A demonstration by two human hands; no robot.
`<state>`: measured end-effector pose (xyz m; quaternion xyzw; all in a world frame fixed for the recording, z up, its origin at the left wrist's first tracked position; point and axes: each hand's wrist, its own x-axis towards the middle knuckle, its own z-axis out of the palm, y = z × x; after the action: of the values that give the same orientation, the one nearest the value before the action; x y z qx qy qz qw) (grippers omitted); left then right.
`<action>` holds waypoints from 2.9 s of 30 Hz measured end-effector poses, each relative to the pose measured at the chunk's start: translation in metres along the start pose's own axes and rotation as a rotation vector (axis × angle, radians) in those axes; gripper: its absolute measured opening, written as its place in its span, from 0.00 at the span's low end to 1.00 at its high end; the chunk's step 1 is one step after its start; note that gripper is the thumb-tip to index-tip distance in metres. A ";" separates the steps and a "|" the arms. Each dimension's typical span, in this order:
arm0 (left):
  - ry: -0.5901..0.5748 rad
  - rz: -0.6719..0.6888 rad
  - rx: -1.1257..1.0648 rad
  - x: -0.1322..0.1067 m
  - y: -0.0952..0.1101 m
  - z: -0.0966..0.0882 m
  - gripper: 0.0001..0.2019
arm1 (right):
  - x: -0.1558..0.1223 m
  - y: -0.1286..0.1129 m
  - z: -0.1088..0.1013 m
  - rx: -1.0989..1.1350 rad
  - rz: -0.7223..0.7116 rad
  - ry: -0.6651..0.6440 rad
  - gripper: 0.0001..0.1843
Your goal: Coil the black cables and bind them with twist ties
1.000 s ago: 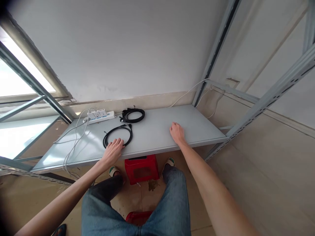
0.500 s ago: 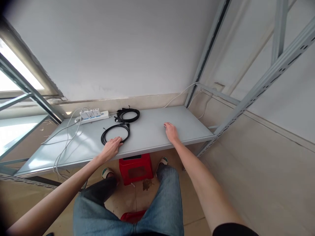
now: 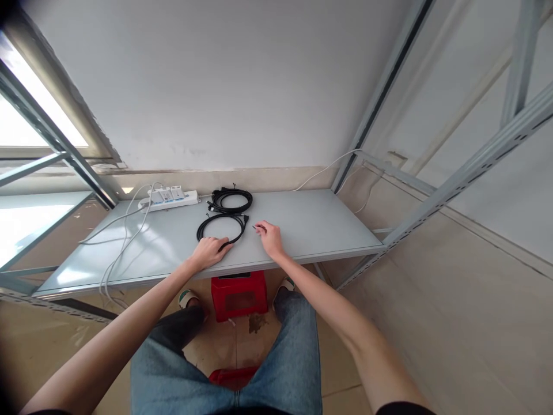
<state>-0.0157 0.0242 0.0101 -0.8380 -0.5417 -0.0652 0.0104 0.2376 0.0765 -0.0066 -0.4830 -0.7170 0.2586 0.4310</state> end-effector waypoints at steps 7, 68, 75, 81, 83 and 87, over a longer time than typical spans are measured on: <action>-0.004 -0.039 -0.043 -0.003 0.000 -0.002 0.28 | 0.031 -0.046 0.059 0.075 0.102 -0.080 0.03; 0.020 -0.032 -0.068 -0.003 0.001 -0.003 0.27 | 0.052 -0.063 0.036 0.398 0.400 -0.364 0.20; 0.031 -0.027 -0.075 -0.002 0.000 0.000 0.27 | 0.048 -0.065 0.028 0.296 0.396 -0.369 0.15; 0.031 -0.023 -0.047 -0.002 0.001 0.000 0.28 | 0.051 -0.071 0.029 0.247 0.399 -0.327 0.16; 0.024 -0.025 -0.042 -0.002 0.001 0.000 0.28 | 0.052 -0.072 0.031 0.237 0.438 -0.346 0.16; 0.024 -0.030 -0.050 -0.003 0.001 -0.001 0.28 | 0.053 -0.074 0.035 0.247 0.503 -0.394 0.16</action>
<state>-0.0156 0.0211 0.0108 -0.8290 -0.5521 -0.0887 -0.0051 0.1636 0.0970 0.0536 -0.5294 -0.6083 0.5300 0.2622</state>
